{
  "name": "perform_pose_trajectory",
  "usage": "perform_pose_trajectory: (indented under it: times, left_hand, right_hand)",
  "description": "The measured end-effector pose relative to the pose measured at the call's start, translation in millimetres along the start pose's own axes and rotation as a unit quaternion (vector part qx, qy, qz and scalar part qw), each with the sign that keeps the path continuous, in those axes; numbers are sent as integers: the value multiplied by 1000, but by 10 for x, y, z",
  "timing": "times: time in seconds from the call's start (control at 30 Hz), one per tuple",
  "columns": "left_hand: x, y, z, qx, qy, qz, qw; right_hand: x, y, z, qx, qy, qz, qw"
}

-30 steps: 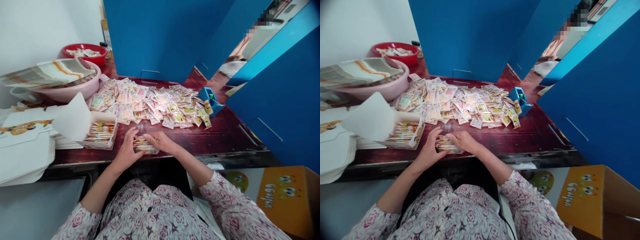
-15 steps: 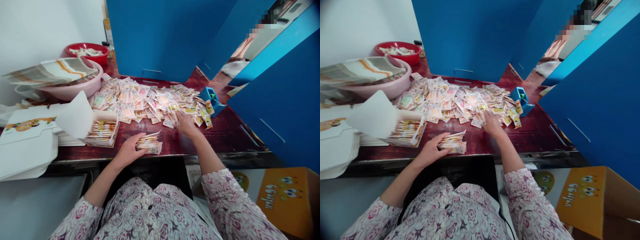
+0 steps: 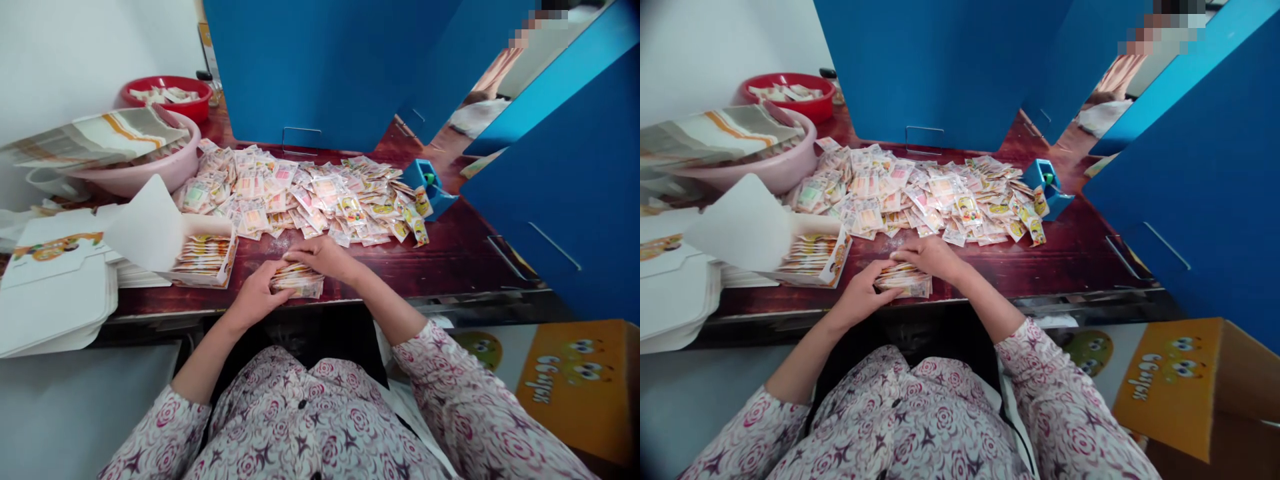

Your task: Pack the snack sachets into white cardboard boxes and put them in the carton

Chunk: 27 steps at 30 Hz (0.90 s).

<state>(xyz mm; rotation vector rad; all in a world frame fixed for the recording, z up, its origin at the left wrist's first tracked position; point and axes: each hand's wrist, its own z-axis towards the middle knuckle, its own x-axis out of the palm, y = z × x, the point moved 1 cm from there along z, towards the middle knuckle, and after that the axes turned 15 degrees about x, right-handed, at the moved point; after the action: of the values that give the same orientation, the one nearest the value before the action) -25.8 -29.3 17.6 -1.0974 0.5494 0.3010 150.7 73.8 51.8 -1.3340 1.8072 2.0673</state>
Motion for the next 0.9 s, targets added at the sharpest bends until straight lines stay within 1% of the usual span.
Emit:
perform_pose_trajectory:
  times: [0.07, 0.1, 0.23, 0.37, 0.43, 0.5, 0.63, 0.8, 0.83, 0.9]
  left_hand:
    - [-4, 3, -2, -1, -11, 5, 1000]
    - [-5, 4, -2, 1, -13, 3, 1000]
    - [-6, 5, -2, 23, -3, -16, 1000]
    - [-1, 27, -15, 40, -2, -10, 999]
    - [2, 38, -24, 45, 0, -6, 999]
    - [6, 41, -31, 45, 1, -5, 999]
    - [13, 33, -33, 42, -4, 3, 999]
    - [20, 39, -33, 44, -12, 14, 999]
    - [21, 42, -35, 49, -12, 15, 999]
    - [22, 46, -40, 59, -11, 18, 998]
  right_hand:
    - [85, 19, -1, -14, 39, 15, 999]
    - [97, -5, 3, -7, 41, 36, 998]
    - [54, -188, 44, 64, 8, 149, 987]
    - [53, -302, 67, 115, 39, 206, 971]
    - [71, -313, 61, 133, 35, 217, 966]
    - [86, -306, 53, 135, 27, 225, 965]
    - [95, -298, 40, 111, 1, 232, 966]
    - [127, -359, 3, 105, 18, 231, 967]
    - [133, -376, -4, 103, 6, 234, 967]
    - [136, -412, -8, 98, -43, 248, 963]
